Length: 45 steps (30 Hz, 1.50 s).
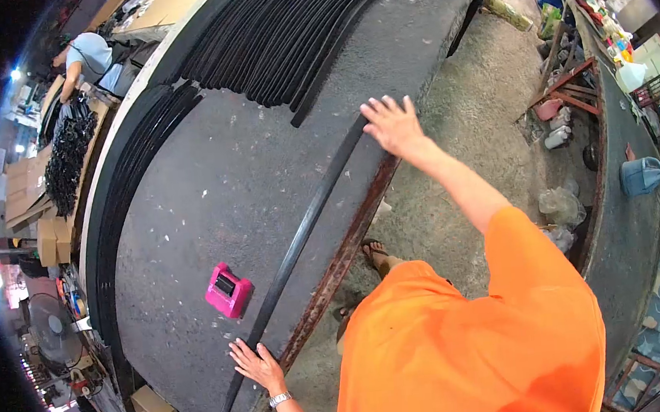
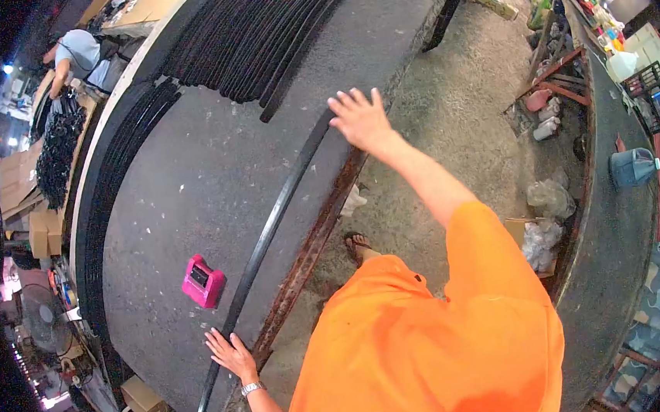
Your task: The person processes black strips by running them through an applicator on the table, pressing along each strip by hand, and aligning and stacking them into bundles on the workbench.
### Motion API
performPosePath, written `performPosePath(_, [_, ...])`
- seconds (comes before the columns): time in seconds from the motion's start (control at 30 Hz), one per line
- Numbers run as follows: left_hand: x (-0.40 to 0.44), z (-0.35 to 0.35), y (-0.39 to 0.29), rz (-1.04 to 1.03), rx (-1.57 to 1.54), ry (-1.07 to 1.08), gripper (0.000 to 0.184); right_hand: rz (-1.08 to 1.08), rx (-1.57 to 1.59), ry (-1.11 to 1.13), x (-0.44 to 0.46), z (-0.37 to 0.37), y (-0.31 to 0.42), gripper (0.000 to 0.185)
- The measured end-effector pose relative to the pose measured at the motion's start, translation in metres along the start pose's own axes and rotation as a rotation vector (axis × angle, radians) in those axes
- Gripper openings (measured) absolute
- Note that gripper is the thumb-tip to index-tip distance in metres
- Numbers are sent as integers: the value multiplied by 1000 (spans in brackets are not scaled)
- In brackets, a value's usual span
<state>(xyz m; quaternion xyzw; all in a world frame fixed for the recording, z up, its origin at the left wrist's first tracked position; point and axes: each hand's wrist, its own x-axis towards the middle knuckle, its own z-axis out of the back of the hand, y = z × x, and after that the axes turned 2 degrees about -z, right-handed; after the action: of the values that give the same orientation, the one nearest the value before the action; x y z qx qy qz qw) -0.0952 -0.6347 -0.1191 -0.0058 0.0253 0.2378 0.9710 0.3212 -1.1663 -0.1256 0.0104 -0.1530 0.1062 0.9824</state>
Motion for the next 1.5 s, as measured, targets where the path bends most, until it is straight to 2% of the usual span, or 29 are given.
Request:
performPosePath(0.1, [0,-1,1,11,8,-12,64,-26,29,12,7,-3,-20,55])
performPosePath(0.23, [-1,-2,-1,3,2,-51,63,-101,41,87,-5,-3,5,64])
performPosePath(0.33, [-1,-2,-3,23,-6,-56,63,-41,30,84,-32,2,43,64])
performPosePath(0.47, [1,-2,-6,31,-5,-70,63,216,253,61,-68,20,86,60])
performPosePath(0.53, [-1,1,-9,47,-13,-78,63,220,306,13,-66,27,94,57])
performPosePath(0.6, [-4,3,-10,40,-34,-94,62,186,279,-64,-59,20,93,54])
performPosePath(0.83, [-2,-1,-8,42,-1,-102,61,108,208,-47,-46,12,50,54])
performPosePath(1.0, [-1,-7,-3,30,7,-110,61,-45,131,-26,-17,-1,6,49])
performPosePath(1.23, [-1,-9,-1,27,5,-128,60,-145,70,0,-20,-8,24,49])
performPosePath(1.47, [0,-7,-3,48,-6,-115,61,86,84,15,-39,16,41,44])
performPosePath(1.5, [-1,-7,-3,39,-15,-115,61,64,110,-24,-36,20,38,41])
